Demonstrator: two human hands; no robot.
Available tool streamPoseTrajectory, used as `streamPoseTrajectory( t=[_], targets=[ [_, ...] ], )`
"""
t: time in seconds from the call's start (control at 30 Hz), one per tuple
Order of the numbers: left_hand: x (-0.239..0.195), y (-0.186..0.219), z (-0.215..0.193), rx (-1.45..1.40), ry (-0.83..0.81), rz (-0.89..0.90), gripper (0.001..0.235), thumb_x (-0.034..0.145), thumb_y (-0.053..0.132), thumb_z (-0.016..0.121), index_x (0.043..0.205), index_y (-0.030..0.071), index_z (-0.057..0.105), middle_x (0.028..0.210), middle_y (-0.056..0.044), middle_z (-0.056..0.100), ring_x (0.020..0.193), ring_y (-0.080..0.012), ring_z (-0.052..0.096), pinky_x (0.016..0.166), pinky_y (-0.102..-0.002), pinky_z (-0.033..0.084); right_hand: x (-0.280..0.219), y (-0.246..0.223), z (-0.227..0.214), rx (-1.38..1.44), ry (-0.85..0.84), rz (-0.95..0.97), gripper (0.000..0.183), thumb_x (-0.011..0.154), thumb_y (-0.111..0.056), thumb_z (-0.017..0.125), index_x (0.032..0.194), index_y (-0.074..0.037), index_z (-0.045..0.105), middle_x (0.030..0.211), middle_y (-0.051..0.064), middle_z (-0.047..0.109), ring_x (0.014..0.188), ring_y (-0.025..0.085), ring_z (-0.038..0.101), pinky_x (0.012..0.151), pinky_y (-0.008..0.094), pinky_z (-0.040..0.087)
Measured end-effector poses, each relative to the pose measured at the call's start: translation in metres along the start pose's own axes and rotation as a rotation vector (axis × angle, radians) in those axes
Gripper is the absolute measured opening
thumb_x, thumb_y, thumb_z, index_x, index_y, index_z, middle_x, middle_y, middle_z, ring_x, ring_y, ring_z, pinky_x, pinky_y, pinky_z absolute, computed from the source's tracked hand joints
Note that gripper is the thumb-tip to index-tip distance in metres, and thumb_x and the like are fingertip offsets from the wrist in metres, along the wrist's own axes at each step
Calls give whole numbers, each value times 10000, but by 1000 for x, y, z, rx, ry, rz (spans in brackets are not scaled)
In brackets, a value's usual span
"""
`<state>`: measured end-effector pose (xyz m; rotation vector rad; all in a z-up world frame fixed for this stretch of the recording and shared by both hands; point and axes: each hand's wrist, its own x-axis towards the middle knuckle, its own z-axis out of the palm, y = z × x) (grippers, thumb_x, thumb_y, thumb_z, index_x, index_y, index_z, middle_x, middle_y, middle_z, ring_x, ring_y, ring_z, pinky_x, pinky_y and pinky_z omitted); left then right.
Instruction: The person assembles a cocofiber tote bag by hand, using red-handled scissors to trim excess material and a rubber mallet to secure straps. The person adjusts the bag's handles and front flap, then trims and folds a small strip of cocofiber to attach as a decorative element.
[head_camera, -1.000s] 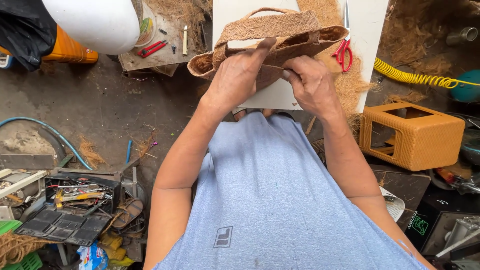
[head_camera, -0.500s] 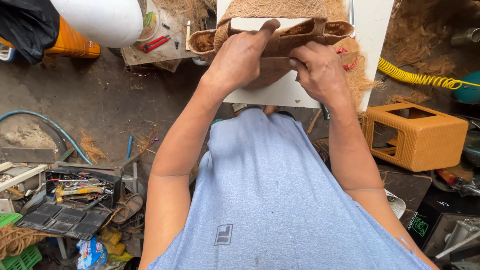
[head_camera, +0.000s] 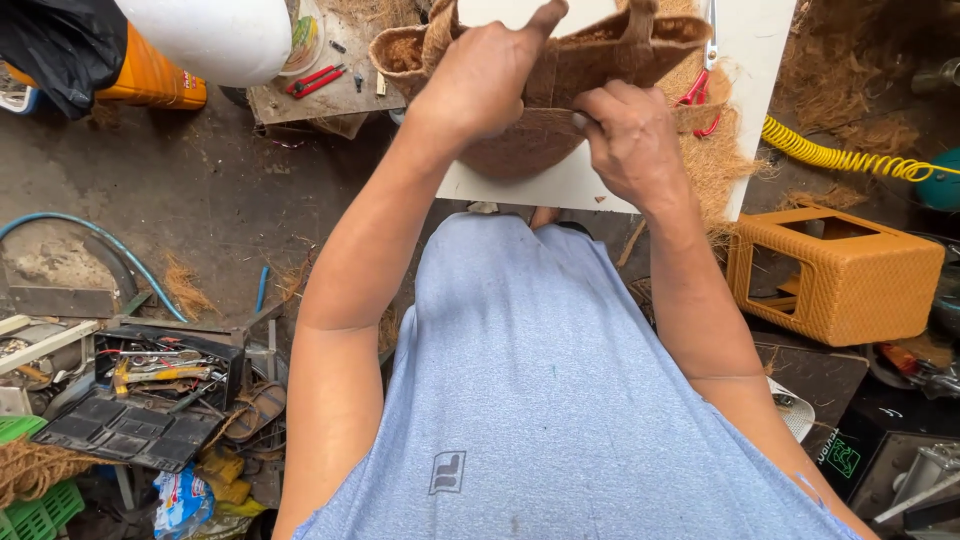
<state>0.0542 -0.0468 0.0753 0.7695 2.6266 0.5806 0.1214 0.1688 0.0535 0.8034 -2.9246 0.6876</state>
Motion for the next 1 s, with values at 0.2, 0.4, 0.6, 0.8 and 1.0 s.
streamPoseTrajectory(
  t=[0.2, 0.4, 0.6, 0.8, 1.0],
  targets=[
    [32, -41, 13, -188, -145, 50, 870, 633, -113, 529, 1465, 101, 386, 1256, -256, 600, 1051, -429, 601, 786, -461, 490, -13, 12, -20, 274, -81, 91, 59, 1036, 5, 645, 1037, 17, 703, 868, 112, 686, 737, 192, 616, 641, 301, 527],
    [39, -37, 53, -322, -429, -267, 897, 741, -178, 448, 1532, 212, 287, 1311, -197, 569, 975, -302, 634, 656, -391, 512, -1, 19, -2, 396, -422, 449, 70, 1034, -126, 568, 1052, -75, 613, 973, 102, 680, 870, 216, 648, 784, 372, 529],
    [37, -55, 108, -255, -236, -185, 834, 779, -218, 470, 1513, 155, 330, 889, -176, 594, 707, -290, 596, 517, -422, 472, 12, 31, 48, 301, -485, 461, 108, 1002, -144, 582, 961, -85, 663, 913, 98, 697, 834, 246, 622, 773, 408, 460],
    [42, -94, 178, -10, 186, 0, 592, 838, -213, 559, 1350, 78, 504, 897, -115, 619, 761, -229, 608, 687, -336, 590, 14, 51, 90, 265, -554, 424, 109, 1025, -151, 573, 965, -74, 622, 966, 113, 669, 881, 254, 608, 831, 419, 481],
    [10, -66, 204, -321, 592, -352, 172, 844, -80, 539, 856, 86, 582, 798, -28, 583, 705, -132, 519, 622, -232, 457, 17, 66, 98, 358, -489, 554, 91, 1026, -167, 560, 987, -126, 632, 992, 62, 674, 900, 205, 625, 896, 429, 508]
  ],
)
